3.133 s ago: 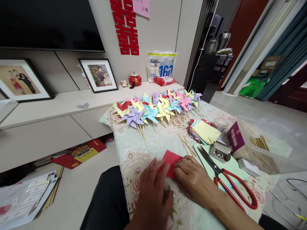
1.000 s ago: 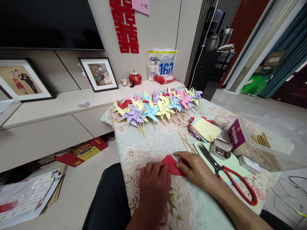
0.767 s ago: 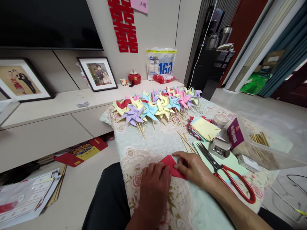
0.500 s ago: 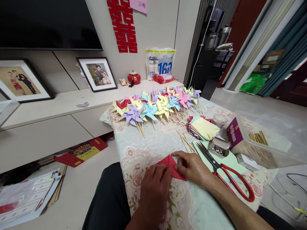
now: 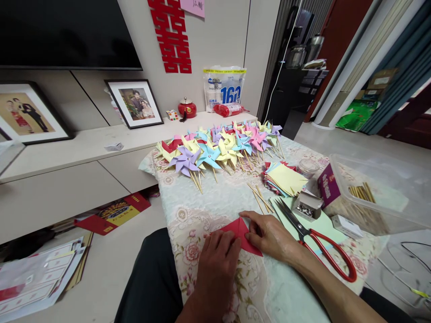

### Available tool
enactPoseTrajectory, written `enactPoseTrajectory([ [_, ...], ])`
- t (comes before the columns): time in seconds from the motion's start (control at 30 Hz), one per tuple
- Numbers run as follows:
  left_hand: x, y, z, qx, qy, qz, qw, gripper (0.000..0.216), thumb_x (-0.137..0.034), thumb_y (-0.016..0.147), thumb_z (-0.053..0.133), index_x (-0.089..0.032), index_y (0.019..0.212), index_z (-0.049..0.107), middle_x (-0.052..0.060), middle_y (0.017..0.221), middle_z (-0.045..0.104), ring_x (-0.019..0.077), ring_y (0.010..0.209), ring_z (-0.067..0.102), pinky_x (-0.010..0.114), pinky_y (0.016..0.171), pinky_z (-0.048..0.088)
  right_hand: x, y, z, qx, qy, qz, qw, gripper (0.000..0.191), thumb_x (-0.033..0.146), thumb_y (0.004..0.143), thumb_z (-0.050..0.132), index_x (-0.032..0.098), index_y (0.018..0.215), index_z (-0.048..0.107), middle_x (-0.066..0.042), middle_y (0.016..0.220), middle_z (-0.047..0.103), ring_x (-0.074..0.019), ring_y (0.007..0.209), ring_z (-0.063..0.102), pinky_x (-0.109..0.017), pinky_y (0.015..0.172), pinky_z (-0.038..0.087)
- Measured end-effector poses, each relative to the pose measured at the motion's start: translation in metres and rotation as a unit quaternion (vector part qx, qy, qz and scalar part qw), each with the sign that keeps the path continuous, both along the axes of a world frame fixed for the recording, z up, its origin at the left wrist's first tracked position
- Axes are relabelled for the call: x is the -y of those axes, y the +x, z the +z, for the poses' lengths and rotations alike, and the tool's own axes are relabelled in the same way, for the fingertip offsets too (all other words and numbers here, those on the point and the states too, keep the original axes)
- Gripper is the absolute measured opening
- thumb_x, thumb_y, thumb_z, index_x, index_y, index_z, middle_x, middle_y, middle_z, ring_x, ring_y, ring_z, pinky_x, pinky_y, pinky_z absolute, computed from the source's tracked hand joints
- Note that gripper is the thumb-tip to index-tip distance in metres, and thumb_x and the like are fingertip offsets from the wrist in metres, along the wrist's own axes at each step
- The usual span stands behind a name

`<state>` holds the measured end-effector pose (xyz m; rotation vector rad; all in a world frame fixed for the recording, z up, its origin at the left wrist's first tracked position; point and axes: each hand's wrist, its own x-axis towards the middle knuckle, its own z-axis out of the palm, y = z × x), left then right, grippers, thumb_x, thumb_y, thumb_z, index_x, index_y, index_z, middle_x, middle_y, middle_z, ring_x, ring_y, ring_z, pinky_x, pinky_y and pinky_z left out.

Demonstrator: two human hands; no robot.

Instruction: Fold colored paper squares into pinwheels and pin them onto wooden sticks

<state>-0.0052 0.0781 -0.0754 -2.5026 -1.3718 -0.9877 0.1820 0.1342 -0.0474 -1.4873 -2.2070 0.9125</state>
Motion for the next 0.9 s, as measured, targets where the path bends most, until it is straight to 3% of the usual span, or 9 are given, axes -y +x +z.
enactPoseTrajectory([
  [0.43,0.023,0.01,-0.013,-0.012,0.076,-0.003,0.997,0.027,-0.014,0.094,0.05,-0.009,0.11,0.07,0.012,0.11,0.076,0.0277,0.104,0.07,0.04,0.087,0.06,-0.002,-0.001,-0.002,-0.021,0.019,-0.012,1.0,0.046,0.021,0.085,0.056,0.015,0.131,0.06,0.002,0.067,0.063,-0.0149,0.058,0.054,-0.025,0.059,0.038],
  [0.77,0.023,0.012,-0.013,-0.03,0.058,0.001,0.998,0.032,-0.014,0.093,0.047,-0.008,0.113,0.071,0.014,0.114,0.075,0.029,0.108,0.069,0.041,0.088,0.061,-0.003,0.002,-0.003,-0.064,-0.026,0.003,0.998,0.052,0.016,0.082,0.057,0.016,0.134,0.057,0.006,0.063,0.058,-0.0139,0.058,0.053,-0.025,0.058,0.038],
  [0.9,0.023,0.012,-0.015,-0.027,0.06,-0.002,0.998,0.031,-0.011,0.09,0.049,-0.006,0.113,0.07,0.015,0.113,0.075,0.0301,0.109,0.068,0.042,0.089,0.061,-0.002,0.001,-0.003,-0.066,-0.026,-0.011,0.997,0.05,0.024,0.084,0.061,0.015,0.133,0.057,0.003,0.071,0.062,-0.0146,0.062,0.055,-0.026,0.061,0.039],
])
